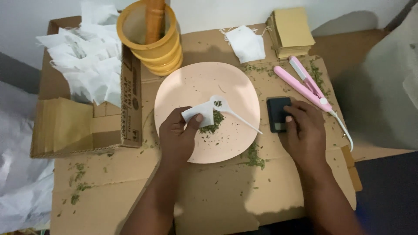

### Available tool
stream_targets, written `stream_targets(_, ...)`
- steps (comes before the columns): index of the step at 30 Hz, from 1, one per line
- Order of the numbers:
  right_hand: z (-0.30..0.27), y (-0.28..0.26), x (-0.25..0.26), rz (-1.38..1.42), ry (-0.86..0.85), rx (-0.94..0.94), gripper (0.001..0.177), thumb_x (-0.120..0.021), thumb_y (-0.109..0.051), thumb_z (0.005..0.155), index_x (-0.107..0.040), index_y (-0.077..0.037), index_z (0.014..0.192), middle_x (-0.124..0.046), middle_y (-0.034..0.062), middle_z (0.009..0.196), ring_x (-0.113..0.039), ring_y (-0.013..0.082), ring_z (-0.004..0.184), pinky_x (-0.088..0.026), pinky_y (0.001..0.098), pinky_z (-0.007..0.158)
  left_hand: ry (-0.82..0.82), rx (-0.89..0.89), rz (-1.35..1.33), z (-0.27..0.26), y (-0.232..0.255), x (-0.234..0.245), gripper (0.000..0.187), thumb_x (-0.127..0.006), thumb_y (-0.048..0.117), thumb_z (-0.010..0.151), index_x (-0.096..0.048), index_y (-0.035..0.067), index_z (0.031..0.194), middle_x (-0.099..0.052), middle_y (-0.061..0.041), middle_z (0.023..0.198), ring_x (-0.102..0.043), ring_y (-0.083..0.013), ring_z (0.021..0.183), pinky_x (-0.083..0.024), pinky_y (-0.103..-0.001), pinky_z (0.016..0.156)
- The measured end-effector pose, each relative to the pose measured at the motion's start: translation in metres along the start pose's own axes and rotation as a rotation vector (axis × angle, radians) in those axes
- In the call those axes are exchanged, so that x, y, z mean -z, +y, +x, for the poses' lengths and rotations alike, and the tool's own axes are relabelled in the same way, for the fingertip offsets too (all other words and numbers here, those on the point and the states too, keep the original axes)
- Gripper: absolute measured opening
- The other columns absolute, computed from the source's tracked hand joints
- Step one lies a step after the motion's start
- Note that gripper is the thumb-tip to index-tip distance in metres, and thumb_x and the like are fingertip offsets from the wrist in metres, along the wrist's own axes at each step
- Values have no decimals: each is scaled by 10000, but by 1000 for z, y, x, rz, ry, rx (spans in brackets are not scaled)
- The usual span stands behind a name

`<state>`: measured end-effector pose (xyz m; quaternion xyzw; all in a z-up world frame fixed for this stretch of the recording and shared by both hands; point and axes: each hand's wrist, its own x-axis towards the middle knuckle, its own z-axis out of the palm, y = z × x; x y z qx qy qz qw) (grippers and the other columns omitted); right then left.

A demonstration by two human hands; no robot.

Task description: The person uses a small heat sealer to seal tea bags and then places a completed bag into a box.

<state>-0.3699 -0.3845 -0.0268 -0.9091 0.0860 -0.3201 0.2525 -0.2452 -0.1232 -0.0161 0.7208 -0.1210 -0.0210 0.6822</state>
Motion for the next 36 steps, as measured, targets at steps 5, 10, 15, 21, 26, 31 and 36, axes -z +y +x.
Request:
stream_targets(5,-7,-3,8,22,10,-143,204,-577,51,1013,-693,52,1181,-629,275,1192,-578,518,1162,-438,605,999,6,-8,34,2,-3,-1,211,-740,152,927,-715,-11,1059,-724,-197,891,-672,-244,927,-548,-474,861)
stream_targets(10,-26,20,4,-36,91,-123,155,-621,63,970,-738,22,1064,-670,220,1167,-620,447,1126,-465,519,1024,35,-17,28,3,-12,-1,196,-762,125,905,-721,9,1057,-728,-190,902,-682,-249,943,-547,-473,872)
stream_targets(15,-30,12,7,-66,66,-151,206,-602,72,937,-763,-24,1023,-680,190,1158,-625,417,1116,-464,499,1030,29,-56,25,3,-15,-3,171,-760,126,916,-730,11,1039,-733,-193,894,-682,-245,916,-552,-473,857)
stream_targets(21,-30,8,6,-55,60,-151,276,-562,106,921,-780,-26,1026,-689,225,1110,-636,444,1076,-475,516,1019,54,-22,16,3,-23,0,203,-784,140,897,-741,17,1053,-741,-160,907,-665,-197,910,-553,-437,871)
stream_targets(26,-36,28,-1,-49,69,19,138,-633,66,934,-741,58,1020,-660,293,1193,-616,468,1146,-503,580,873,-15,27,82,2,-8,1,209,-719,219,889,-717,62,1028,-708,-11,876,-643,-129,836,-535,-282,723)
stream_targets(31,-34,21,1,-109,51,50,336,-668,49,846,-673,57,1182,-616,282,1267,-575,437,1166,-488,548,938,-2,22,69,2,-9,1,200,-730,208,890,-720,64,1028,-629,16,778,-537,-93,742,-468,-251,668)
stream_targets(36,-28,9,2,-54,5,-4,431,-616,-104,902,-601,26,1313,-607,242,1382,-545,399,1245,-485,535,984,-10,103,150,2,0,2,222,-719,252,873,-727,96,1031,-701,24,845,-618,-108,805,-515,-265,719)
